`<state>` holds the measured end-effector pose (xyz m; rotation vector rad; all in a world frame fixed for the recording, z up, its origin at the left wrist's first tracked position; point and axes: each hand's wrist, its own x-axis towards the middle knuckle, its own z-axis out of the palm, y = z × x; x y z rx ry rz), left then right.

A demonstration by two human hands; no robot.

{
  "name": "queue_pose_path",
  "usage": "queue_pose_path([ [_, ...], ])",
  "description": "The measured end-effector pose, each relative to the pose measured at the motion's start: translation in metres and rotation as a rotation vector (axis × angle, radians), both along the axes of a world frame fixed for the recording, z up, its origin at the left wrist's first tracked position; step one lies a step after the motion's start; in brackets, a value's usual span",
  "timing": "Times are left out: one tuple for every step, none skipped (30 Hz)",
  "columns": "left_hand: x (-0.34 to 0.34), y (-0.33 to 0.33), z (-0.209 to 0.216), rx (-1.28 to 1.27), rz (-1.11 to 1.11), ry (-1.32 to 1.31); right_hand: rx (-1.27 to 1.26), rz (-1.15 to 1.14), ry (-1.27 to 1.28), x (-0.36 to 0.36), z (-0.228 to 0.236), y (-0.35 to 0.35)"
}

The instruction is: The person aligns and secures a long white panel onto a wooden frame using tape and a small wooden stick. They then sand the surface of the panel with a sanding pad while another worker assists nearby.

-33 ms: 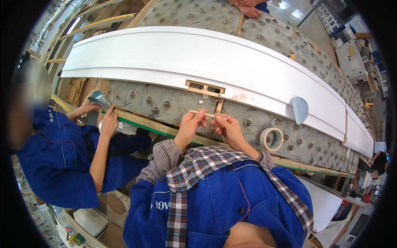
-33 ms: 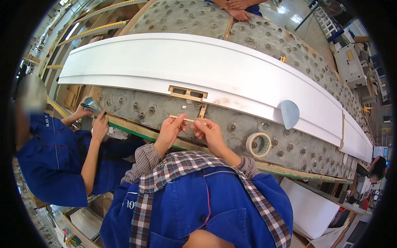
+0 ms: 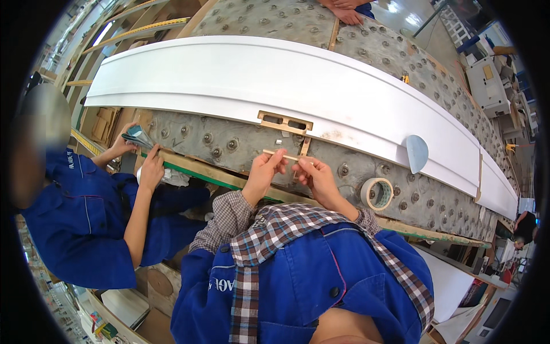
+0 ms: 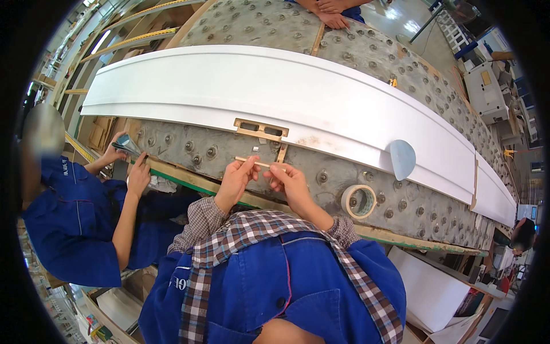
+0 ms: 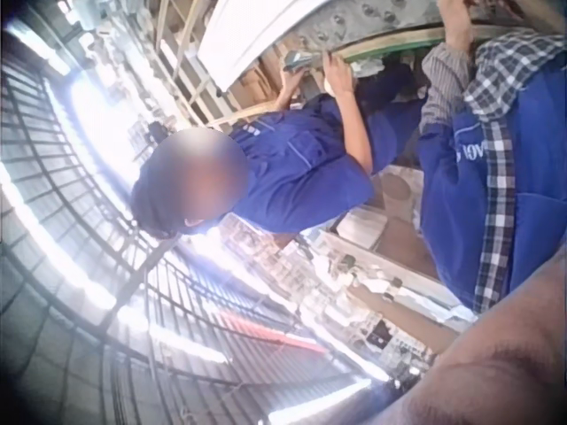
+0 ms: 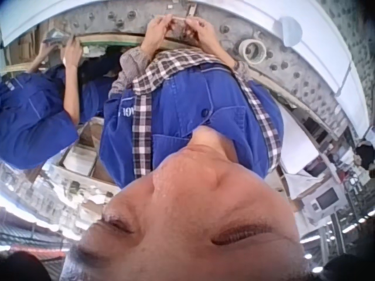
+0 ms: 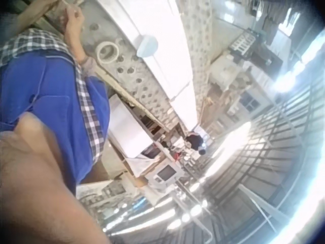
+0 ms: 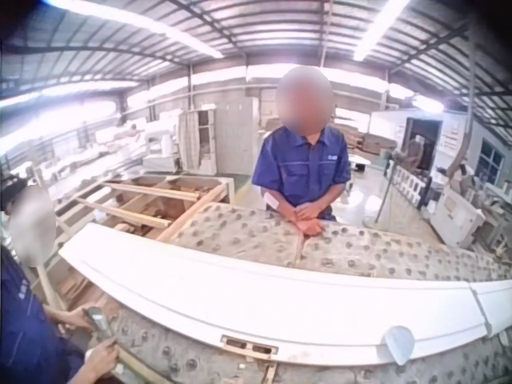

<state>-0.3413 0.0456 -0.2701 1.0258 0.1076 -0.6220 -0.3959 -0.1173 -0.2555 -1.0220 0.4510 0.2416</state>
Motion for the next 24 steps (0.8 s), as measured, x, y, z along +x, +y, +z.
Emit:
queue_pose_path([
  [0.006,-0.003,-0.004,0.001,0.012,0.015,0.013,-0.013,0.004,0.006,-0.006,0.001],
  [0.011,-0.006,-0.006,0.010,0.027,0.019,0.027,-0.026,0.008,0.011,-0.010,0.002],
  [0.015,-0.010,-0.008,0.020,0.043,0.022,0.030,-0.056,0.007,0.017,-0.012,0.004],
  [0.020,-0.014,-0.009,0.028,0.055,0.024,0.031,-0.089,0.003,0.025,-0.013,0.007],
  [0.025,-0.017,-0.011,0.043,0.063,0.017,0.032,-0.122,-0.001,0.031,-0.013,0.010],
  [0.030,-0.020,-0.014,0.059,0.070,0.010,0.042,-0.142,0.023,0.036,-0.014,0.012],
  [0.036,-0.022,-0.016,0.078,0.078,0.000,0.056,-0.163,0.044,0.041,-0.016,0.015],
  [0.040,-0.024,-0.016,0.090,0.090,0.006,0.070,-0.184,0.066,0.046,-0.017,0.017],
  [0.044,-0.026,-0.015,0.102,0.101,0.012,0.076,-0.199,0.072,0.049,-0.019,0.019],
  [0.046,-0.027,-0.015,0.114,0.113,0.019,0.082,-0.213,0.079,0.052,-0.020,0.021],
  [0.048,-0.028,-0.016,0.121,0.124,0.022,0.087,-0.228,0.086,0.055,-0.021,0.022],
  [0.049,-0.030,-0.018,0.127,0.135,0.025,0.102,-0.257,0.079,0.058,-0.020,0.024],
  [0.050,-0.030,-0.020,0.134,0.146,0.028,0.112,-0.264,0.076,0.059,-0.021,0.025],
  [0.052,-0.030,-0.021,0.142,0.142,0.031,0.122,-0.272,0.074,0.061,-0.023,0.025],
  [0.053,-0.030,-0.022,0.150,0.136,0.034,0.131,-0.280,0.071,0.062,-0.024,0.026],
  [0.054,-0.031,-0.023,0.158,0.131,0.038,0.122,-0.283,0.089,0.063,-0.024,0.026],
  [0.055,-0.031,-0.022,0.163,0.130,0.039,0.113,-0.286,0.106,0.063,-0.024,0.026],
  [0.056,-0.032,-0.021,0.169,0.128,0.041,0.104,-0.290,0.124,0.064,-0.024,0.026],
  [0.056,-0.032,-0.021,0.176,0.127,0.045,0.103,-0.289,0.136,0.065,-0.023,0.025],
  [0.057,-0.031,-0.022,0.174,0.126,0.050,0.103,-0.289,0.149,0.065,-0.022,0.025],
  [0.057,-0.031,-0.022,0.173,0.124,0.056,0.102,-0.290,0.161,0.065,-0.022,0.024],
  [0.058,-0.031,-0.023,0.172,0.119,0.060,0.099,-0.288,0.157,0.065,-0.023,0.024],
  [0.058,-0.031,-0.023,0.167,0.119,0.054,0.096,-0.287,0.153,0.065,-0.024,0.023],
  [0.057,-0.031,-0.023,0.163,0.119,0.047,0.092,-0.286,0.149,0.065,-0.024,0.023],
])
